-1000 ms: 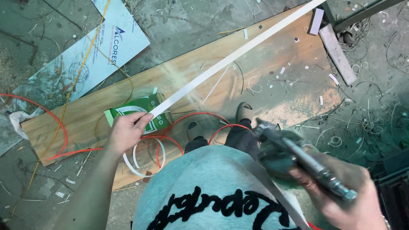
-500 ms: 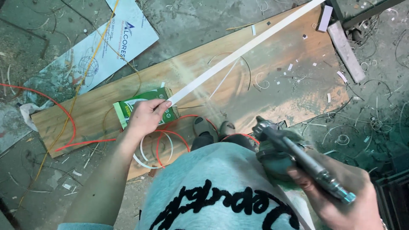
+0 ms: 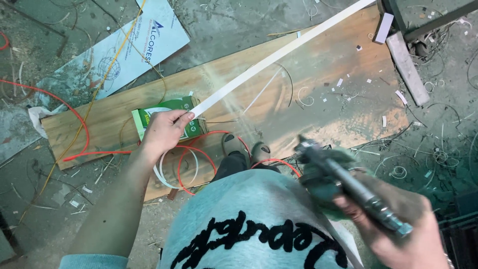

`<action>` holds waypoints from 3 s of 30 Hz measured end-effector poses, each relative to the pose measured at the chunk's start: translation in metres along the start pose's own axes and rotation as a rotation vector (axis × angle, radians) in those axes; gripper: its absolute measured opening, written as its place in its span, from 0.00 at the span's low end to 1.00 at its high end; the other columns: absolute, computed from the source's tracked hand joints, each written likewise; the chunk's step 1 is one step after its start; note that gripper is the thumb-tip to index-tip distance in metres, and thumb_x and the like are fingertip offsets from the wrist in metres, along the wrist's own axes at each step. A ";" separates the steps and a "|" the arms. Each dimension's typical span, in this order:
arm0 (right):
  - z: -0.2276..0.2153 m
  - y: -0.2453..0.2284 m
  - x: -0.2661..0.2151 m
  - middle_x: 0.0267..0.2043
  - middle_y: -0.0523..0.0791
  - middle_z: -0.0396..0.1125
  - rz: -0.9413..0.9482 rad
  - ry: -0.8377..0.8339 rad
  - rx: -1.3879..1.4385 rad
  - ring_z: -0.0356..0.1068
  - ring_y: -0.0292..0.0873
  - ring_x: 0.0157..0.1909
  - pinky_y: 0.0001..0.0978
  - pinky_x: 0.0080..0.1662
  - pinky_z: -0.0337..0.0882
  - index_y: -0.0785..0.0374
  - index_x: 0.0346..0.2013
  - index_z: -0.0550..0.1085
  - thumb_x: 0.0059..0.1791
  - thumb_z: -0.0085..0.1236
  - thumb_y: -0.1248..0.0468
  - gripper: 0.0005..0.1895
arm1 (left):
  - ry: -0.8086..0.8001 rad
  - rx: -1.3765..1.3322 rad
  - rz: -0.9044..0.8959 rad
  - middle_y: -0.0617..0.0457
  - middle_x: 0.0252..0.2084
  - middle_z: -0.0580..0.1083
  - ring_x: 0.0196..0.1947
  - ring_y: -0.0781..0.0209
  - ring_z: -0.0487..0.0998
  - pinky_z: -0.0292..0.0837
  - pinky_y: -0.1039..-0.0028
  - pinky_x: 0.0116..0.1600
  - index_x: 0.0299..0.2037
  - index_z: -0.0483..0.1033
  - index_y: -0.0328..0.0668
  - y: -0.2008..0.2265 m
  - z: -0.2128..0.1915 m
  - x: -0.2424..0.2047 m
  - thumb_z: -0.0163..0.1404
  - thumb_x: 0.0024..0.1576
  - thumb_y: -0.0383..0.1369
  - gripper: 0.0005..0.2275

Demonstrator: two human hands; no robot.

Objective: Applying spray adhesive to a long white strip using a pneumatic spray gun in a workshop.

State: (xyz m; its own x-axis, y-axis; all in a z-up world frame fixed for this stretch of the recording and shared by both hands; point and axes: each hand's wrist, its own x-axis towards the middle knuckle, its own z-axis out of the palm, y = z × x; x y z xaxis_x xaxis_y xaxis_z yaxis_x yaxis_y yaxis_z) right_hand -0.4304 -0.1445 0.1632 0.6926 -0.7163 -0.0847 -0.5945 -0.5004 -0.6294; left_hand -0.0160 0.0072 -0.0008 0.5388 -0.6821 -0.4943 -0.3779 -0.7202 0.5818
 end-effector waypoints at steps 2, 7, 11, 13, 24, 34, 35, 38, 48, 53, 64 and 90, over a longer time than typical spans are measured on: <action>0.003 0.000 -0.003 0.42 0.47 0.79 -0.039 -0.009 0.071 0.81 0.36 0.32 0.28 0.35 0.78 0.65 0.46 0.79 0.39 0.67 0.57 0.24 | 0.021 0.015 0.028 0.59 0.20 0.64 0.23 0.64 0.59 0.53 0.70 0.30 0.43 0.85 0.48 -0.011 0.006 -0.002 0.50 0.65 0.43 0.13; -0.007 0.014 -0.006 0.18 0.42 0.76 0.109 -0.113 0.049 0.73 0.38 0.11 0.31 0.15 0.72 0.63 0.32 0.80 0.40 0.63 0.50 0.19 | 0.035 0.057 0.044 0.58 0.21 0.70 0.22 0.63 0.65 0.55 0.68 0.28 0.45 0.85 0.48 -0.012 0.007 -0.011 0.50 0.65 0.44 0.14; -0.016 0.011 -0.009 0.46 0.51 0.76 0.265 -0.018 0.038 0.73 0.42 0.40 0.34 0.44 0.73 0.70 0.60 0.76 0.43 0.62 0.61 0.30 | -0.005 0.045 -0.010 0.56 0.22 0.70 0.23 0.62 0.64 0.56 0.68 0.30 0.44 0.84 0.47 0.001 0.004 -0.019 0.50 0.65 0.44 0.13; -0.015 0.020 -0.013 0.51 0.60 0.74 0.305 0.006 -0.026 0.77 0.53 0.41 0.40 0.45 0.75 0.76 0.62 0.73 0.44 0.62 0.62 0.34 | -0.013 0.063 -0.005 0.54 0.22 0.70 0.23 0.62 0.64 0.57 0.66 0.30 0.40 0.84 0.45 0.008 -0.003 -0.026 0.49 0.65 0.44 0.14; 0.029 -0.014 -0.004 0.24 0.54 0.73 0.579 0.045 -0.010 0.75 0.49 0.25 0.38 0.30 0.69 0.68 0.61 0.78 0.54 0.60 0.56 0.24 | -0.212 0.077 -0.152 0.55 0.12 0.70 0.16 0.66 0.66 0.59 0.74 0.28 0.14 0.69 0.44 -0.031 -0.078 -0.072 0.50 0.64 0.43 0.24; 0.098 -0.100 0.002 0.22 0.47 0.67 0.377 0.115 -0.071 0.60 0.36 0.25 0.33 0.33 0.64 0.64 0.47 0.82 0.48 0.65 0.56 0.18 | -0.181 -0.079 -0.249 0.55 0.16 0.67 0.14 0.64 0.63 0.59 0.72 0.24 0.21 0.71 0.42 -0.078 -0.105 -0.057 0.52 0.65 0.45 0.21; 0.103 -0.112 0.003 0.27 0.46 0.71 0.330 0.119 0.015 0.64 0.35 0.28 0.30 0.35 0.66 0.66 0.44 0.81 0.48 0.63 0.60 0.14 | -0.164 -0.033 -0.147 0.57 0.16 0.67 0.16 0.64 0.62 0.58 0.71 0.26 0.21 0.71 0.44 -0.085 -0.102 -0.050 0.51 0.66 0.44 0.21; 0.113 -0.139 0.004 0.26 0.45 0.71 0.307 0.140 0.056 0.63 0.33 0.28 0.29 0.33 0.64 0.69 0.43 0.81 0.47 0.64 0.62 0.14 | -0.140 -0.007 0.001 0.59 0.15 0.65 0.18 0.64 0.61 0.58 0.70 0.29 0.19 0.70 0.45 -0.100 -0.097 -0.037 0.49 0.67 0.44 0.22; 0.121 -0.165 -0.005 0.32 0.49 0.73 0.434 0.266 -0.014 0.66 0.38 0.26 0.29 0.34 0.67 0.68 0.51 0.81 0.51 0.63 0.62 0.16 | -0.111 0.003 0.120 0.58 0.14 0.64 0.19 0.64 0.59 0.52 0.67 0.28 0.22 0.74 0.46 -0.120 -0.087 -0.020 0.49 0.67 0.44 0.20; 0.125 -0.160 -0.017 0.17 0.44 0.67 0.410 0.115 -0.067 0.60 0.36 0.18 0.32 0.26 0.63 0.62 0.35 0.81 0.44 0.64 0.54 0.14 | -0.129 0.004 0.096 0.58 0.15 0.65 0.19 0.63 0.60 0.54 0.67 0.28 0.24 0.76 0.45 -0.123 -0.083 -0.018 0.49 0.67 0.44 0.19; 0.114 -0.142 -0.030 0.21 0.45 0.62 0.414 0.242 -0.108 0.53 0.32 0.26 0.30 0.31 0.59 0.65 0.52 0.81 0.50 0.65 0.60 0.19 | -0.123 -0.007 0.124 0.57 0.16 0.67 0.19 0.63 0.62 0.55 0.68 0.29 0.26 0.78 0.44 -0.126 -0.074 -0.016 0.49 0.67 0.43 0.18; 0.113 -0.149 -0.046 0.14 0.44 0.70 0.453 0.061 -0.004 0.64 0.38 0.13 0.34 0.21 0.66 0.60 0.40 0.84 0.40 0.63 0.52 0.20 | -0.060 -0.008 0.100 0.60 0.17 0.71 0.20 0.65 0.64 0.59 0.70 0.30 0.28 0.80 0.47 -0.135 -0.061 -0.025 0.50 0.65 0.45 0.16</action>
State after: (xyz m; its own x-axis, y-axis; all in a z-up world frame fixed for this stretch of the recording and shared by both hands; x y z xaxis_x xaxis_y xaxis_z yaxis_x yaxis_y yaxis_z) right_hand -0.3271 0.0180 0.1734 0.3371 -0.8906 -0.3054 -0.8335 -0.1316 -0.5366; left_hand 0.0676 0.1292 -0.0278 0.4531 -0.7568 -0.4711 -0.4212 -0.6476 0.6350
